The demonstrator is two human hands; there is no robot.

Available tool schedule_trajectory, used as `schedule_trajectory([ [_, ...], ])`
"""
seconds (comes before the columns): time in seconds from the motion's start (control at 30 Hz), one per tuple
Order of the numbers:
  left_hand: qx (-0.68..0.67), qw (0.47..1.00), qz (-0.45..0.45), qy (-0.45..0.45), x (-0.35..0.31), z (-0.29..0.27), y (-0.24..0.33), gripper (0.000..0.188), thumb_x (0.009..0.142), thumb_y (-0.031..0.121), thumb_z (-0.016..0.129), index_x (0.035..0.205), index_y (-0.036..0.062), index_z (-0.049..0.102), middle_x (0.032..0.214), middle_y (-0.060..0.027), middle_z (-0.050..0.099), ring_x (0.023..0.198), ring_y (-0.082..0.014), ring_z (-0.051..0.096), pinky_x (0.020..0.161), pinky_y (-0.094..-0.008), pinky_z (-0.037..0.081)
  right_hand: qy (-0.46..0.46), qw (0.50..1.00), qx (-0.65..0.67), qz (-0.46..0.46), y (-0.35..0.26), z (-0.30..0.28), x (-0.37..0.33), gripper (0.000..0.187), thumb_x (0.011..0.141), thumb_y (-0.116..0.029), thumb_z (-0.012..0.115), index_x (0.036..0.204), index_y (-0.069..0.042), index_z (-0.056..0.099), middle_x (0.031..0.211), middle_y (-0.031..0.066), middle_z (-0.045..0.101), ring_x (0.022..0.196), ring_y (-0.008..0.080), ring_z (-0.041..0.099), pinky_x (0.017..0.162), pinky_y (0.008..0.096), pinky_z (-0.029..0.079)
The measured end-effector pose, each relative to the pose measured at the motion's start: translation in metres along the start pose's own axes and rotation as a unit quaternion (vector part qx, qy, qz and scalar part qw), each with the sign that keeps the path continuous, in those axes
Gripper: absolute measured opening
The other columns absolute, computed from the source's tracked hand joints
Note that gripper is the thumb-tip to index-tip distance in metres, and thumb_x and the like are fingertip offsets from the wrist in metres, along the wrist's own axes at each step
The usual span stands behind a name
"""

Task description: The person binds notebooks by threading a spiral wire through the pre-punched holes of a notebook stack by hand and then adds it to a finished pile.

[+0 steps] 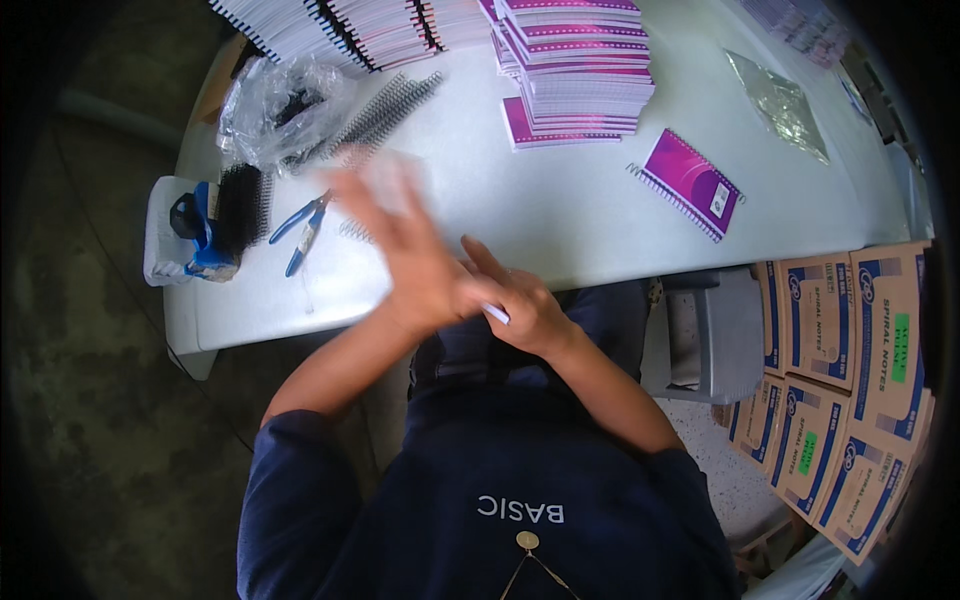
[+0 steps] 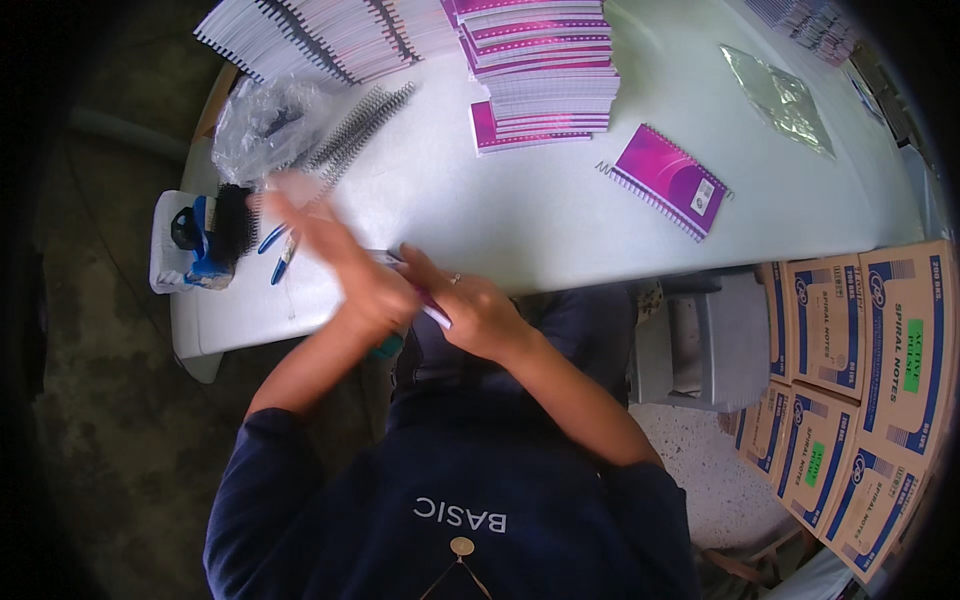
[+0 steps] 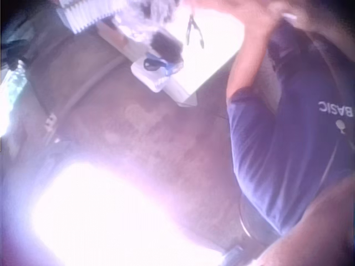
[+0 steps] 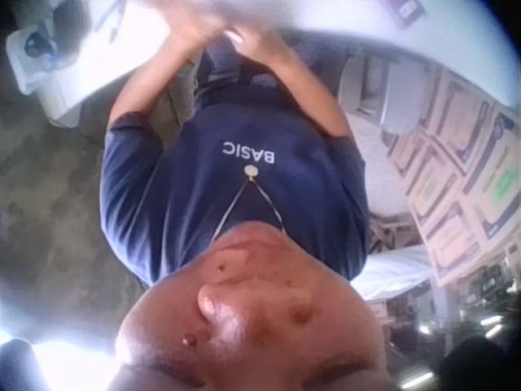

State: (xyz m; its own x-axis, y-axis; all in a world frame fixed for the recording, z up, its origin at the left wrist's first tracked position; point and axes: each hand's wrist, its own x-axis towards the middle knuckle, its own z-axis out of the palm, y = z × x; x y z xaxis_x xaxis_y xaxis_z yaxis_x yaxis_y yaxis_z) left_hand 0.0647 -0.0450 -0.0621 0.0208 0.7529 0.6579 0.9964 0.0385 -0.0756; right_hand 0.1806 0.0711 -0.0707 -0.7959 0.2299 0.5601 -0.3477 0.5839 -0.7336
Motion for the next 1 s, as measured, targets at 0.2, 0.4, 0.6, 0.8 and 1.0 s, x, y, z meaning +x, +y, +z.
schedule_trajectory([
  [0.2,-0.053,0.997,0.058,0.014,0.005,0.003,0.012,0.094,0.079,0.073,0.039,0.132,-0.0036,0.033,0.129,-0.0357,0.032,0.122,-0.0535,0.027,0.091,-0.0675,0.023,-0.004,0.996,0.078,0.042,0.009,-0.013,-0.004,0.077,0.082,-0.012,0.064,0.145,-0.007,0.019,0.118,0.0156,0.061,0.103,0.0336,0.061,0.086,0.0366,0.049],
  [0.4,-0.188,0.971,-0.013,-0.146,-0.025,0.009,0.037,0.086,0.080,0.066,0.049,0.136,0.0017,0.037,0.139,-0.0265,0.033,0.128,-0.0491,0.028,0.099,-0.0652,0.017,0.035,0.963,0.200,0.177,0.008,-0.019,0.007,0.079,0.084,-0.014,0.065,0.146,-0.011,0.016,0.113,0.0190,0.062,0.101,0.0275,0.063,0.088,0.0355,0.047],
  [0.6,-0.091,0.988,-0.074,-0.098,0.056,-0.024,0.023,0.037,0.083,0.032,0.062,0.115,0.0119,0.061,0.112,-0.0075,0.057,0.114,-0.0235,0.049,0.100,-0.0441,0.023,0.063,0.970,0.190,0.139,0.016,-0.019,0.007,0.081,0.080,-0.002,0.064,0.145,-0.011,0.017,0.100,0.0151,0.063,0.089,0.0227,0.063,0.084,0.0324,0.049],
  [0.8,-0.133,0.983,-0.025,-0.125,0.079,-0.025,0.010,0.027,0.068,0.020,0.076,0.092,0.0134,0.066,0.092,0.0014,0.064,0.089,-0.0172,0.060,0.087,-0.0373,0.035,0.083,0.963,0.204,0.156,0.018,-0.017,0.008,0.073,0.080,0.002,0.059,0.142,-0.009,0.024,0.107,0.0180,0.059,0.096,0.0257,0.061,0.081,0.0335,0.048],
  [1.0,-0.143,0.965,0.028,-0.217,0.107,-0.037,0.002,0.033,0.065,0.025,0.078,0.092,0.0120,0.064,0.087,-0.0016,0.063,0.085,-0.0194,0.060,0.089,-0.0382,0.036,0.073,0.960,0.211,0.170,0.001,-0.032,0.002,0.065,0.082,0.003,0.057,0.139,-0.006,0.026,0.111,0.0168,0.055,0.100,0.0250,0.057,0.085,0.0341,0.045],
])
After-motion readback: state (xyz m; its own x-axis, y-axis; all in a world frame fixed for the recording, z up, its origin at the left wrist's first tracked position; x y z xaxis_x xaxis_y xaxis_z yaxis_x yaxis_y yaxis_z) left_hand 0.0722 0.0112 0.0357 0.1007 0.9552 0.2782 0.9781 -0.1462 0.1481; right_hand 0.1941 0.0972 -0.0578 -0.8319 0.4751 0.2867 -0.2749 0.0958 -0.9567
